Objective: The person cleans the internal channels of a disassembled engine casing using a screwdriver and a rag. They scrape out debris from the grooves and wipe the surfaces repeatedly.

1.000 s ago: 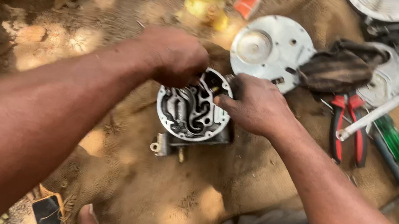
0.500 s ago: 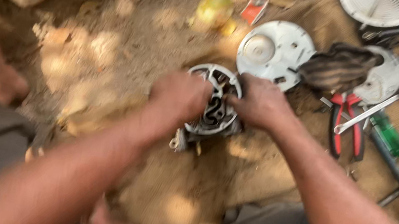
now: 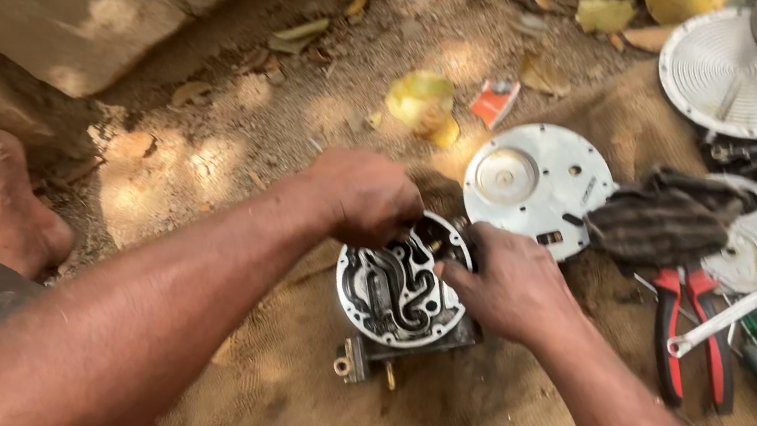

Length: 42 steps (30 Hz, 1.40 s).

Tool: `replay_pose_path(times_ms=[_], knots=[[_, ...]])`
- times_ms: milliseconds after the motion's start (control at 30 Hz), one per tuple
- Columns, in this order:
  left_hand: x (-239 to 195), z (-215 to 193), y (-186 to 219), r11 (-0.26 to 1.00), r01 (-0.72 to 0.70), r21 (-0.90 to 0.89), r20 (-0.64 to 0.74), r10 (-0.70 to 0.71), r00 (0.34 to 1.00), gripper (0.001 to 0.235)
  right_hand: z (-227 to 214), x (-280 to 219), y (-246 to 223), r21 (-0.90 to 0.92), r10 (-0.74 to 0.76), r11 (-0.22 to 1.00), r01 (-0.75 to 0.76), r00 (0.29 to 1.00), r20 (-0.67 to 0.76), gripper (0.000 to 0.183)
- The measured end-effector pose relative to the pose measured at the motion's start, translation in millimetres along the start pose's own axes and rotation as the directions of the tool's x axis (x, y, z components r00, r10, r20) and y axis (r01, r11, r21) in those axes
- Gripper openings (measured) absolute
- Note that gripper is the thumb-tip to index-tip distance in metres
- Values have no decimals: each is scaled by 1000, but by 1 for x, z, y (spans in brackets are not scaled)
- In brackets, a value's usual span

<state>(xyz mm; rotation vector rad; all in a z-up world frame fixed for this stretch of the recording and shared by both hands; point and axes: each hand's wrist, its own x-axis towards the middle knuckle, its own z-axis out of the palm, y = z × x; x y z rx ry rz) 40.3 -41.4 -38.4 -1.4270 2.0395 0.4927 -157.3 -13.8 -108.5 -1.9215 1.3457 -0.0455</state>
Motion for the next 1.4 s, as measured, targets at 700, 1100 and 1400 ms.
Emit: replay_pose_path(times_ms=[700,1100,1400], knots=[[-24,5,34,993,-28,118,-71,36,997,18,-3,-13,2,64,-64,996,68,996,-66,50],[-10,36,12,999,-23,48,-162,31,986,15,4,-4,1,-15,30,999,-30,1000,-5,54],[-30,54,53,978,174,-111,-144,-189,971,21,13,-12,10,28,-51,998,52,997,-53,45]])
